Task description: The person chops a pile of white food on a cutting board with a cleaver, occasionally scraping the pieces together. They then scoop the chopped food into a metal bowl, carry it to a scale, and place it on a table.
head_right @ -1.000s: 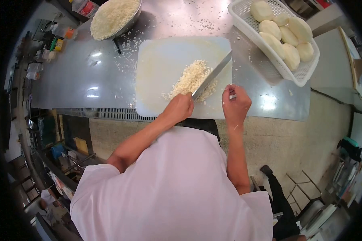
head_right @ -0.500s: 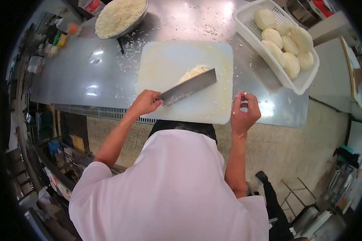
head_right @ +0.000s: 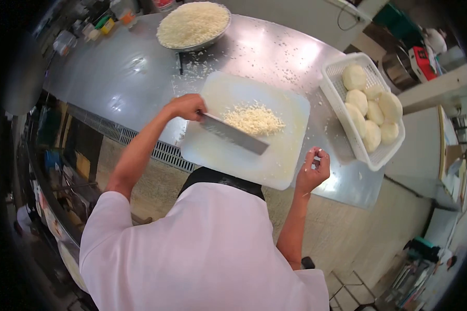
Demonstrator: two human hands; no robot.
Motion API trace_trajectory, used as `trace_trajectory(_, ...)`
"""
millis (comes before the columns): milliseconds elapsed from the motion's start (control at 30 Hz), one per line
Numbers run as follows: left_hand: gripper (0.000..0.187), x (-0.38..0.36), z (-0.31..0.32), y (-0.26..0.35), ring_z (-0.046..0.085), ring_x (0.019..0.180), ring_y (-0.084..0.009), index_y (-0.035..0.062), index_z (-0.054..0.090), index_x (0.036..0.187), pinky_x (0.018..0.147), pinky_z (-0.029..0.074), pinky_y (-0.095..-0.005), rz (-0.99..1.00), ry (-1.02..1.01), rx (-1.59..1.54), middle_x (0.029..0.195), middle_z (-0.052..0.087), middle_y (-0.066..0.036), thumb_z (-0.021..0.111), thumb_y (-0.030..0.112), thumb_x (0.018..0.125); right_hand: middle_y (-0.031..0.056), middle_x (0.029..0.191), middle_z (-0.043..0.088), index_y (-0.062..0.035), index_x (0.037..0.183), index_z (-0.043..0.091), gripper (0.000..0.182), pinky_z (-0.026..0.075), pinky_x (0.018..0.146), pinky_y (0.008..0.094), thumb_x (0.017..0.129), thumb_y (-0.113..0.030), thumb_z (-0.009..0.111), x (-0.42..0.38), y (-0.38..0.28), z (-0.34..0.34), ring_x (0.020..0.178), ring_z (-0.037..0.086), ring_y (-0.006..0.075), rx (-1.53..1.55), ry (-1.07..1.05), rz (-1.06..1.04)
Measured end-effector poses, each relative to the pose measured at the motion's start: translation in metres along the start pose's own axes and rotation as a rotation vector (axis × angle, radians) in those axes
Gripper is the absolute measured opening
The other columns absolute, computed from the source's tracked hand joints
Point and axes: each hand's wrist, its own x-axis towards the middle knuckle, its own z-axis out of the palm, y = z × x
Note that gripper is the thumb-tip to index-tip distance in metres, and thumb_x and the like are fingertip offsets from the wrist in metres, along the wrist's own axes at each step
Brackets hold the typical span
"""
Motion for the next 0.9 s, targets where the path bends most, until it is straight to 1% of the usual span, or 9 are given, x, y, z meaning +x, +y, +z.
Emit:
trace_trajectory(133,0.018,0.007,0.002,0.032,0.061,0.068,-0.0330,0.0058,0.067,0.075,0.061,0.045,-0.0427,-0.053,0.162,-0.058,0.071,0.064,-0.014,0.070,0.022,0.068,0.0035,0.092,0.061,0.0015,0.092,0.062,0.005,0.044,0.058,0.0207,0.089,-0.001,0.059,0.008,0.013,0.024,0.074,0.056,0.0076,0.088,-0.013,-0.019)
trace_trajectory(200,0.020,-0.010,-0.006,0.032,0.061,0.072,-0.0338,0.0049,0.068,0.080,0.063,0.046,-0.0419,-0.094,0.236,-0.078,0.074,0.064,-0.015,0.069,0.022,0.070,0.0112,0.091,0.064,0.0044,0.097,0.063,0.013,0.050,0.067,0.0285,0.090,-0.003,0.054,0.015,0.022,0.037,0.078,0.061,0.0193,0.051,-0.012,-0.034)
trace_trajectory(233,0.019,-0.021,-0.012,0.030,0.061,0.071,-0.0350,0.0047,0.067,0.080,0.063,0.046,-0.0425,-0.122,0.288,-0.190,0.073,0.064,-0.015,0.068,0.022,0.072,0.0170,0.104,0.063,0.0037,0.110,0.060,0.023,0.046,0.087,0.0393,0.092,-0.007,0.052,0.020,0.032,0.038,0.097,0.059,0.0307,-0.103,-0.135,-0.100)
trace_trajectory(367,0.015,-0.034,0.004,0.007,0.061,0.070,-0.0358,0.0064,0.067,0.078,0.063,0.048,-0.0449,-0.431,0.553,-0.145,0.073,0.064,-0.014,0.066,0.021,0.073,0.0218,0.120,0.056,0.0017,0.121,0.055,0.033,0.034,0.103,0.0451,0.093,-0.016,0.050,0.005,0.077,0.091,0.118,0.048,0.0368,-0.277,-0.236,-0.219)
trace_trajectory(433,0.010,-0.024,0.033,0.005,0.061,0.068,-0.0362,0.0065,0.066,0.075,0.063,0.049,-0.0474,-0.518,0.780,0.118,0.073,0.064,-0.015,0.061,0.016,0.075,0.0235,0.131,0.048,0.0003,0.128,0.050,0.042,0.027,0.108,0.0458,0.095,-0.025,0.046,-0.018,0.073,0.122,0.128,0.039,0.0376,-0.796,-0.241,-0.431)
trace_trajectory(567,0.008,0.007,0.093,0.066,0.061,0.067,-0.0378,0.0031,0.059,0.072,0.061,0.049,-0.0488,-0.527,0.761,0.083,0.068,0.060,-0.019,0.055,0.009,0.076,0.0242,0.131,0.048,0.0007,0.128,0.050,0.044,0.029,0.107,0.0456,0.096,-0.029,0.043,-0.035,0.043,0.153,0.127,0.040,0.0393,-0.451,-0.460,-0.370)
trace_trajectory(633,0.011,0.007,0.098,0.110,0.062,0.068,-0.0381,0.0013,0.060,0.073,0.063,0.050,-0.0477,-0.557,0.669,0.053,0.070,0.062,-0.020,0.056,0.010,0.079,0.0237,0.131,0.048,0.0009,0.127,0.051,0.043,0.030,0.107,0.0462,0.096,-0.027,0.043,-0.036,0.033,0.156,0.126,0.040,0.0402,-0.074,-0.640,-0.112)
trace_trajectory(800,0.017,-0.037,0.079,0.113,0.063,0.068,-0.0370,-0.0019,0.062,0.080,0.064,0.050,-0.0452,-0.657,0.583,-0.222,0.075,0.065,-0.020,0.061,0.015,0.082,0.0220,0.133,0.048,0.0004,0.125,0.053,0.040,0.028,0.108,0.0476,0.097,-0.024,0.039,-0.018,0.038,0.116,0.127,0.040,0.0400,-0.029,-0.608,-0.207)
trace_trajectory(900,0.018,-0.064,0.097,0.089,0.060,0.055,-0.0322,0.0009,0.061,0.078,0.054,0.050,-0.0397,-0.652,0.796,-0.418,0.067,0.062,-0.017,0.061,0.018,0.085,0.0209,0.137,0.045,-0.0025,0.130,0.050,0.043,0.016,0.112,0.0518,0.097,-0.027,0.039,-0.009,0.056,0.101,0.134,0.032,0.0399,-0.110,-0.550,-0.216)
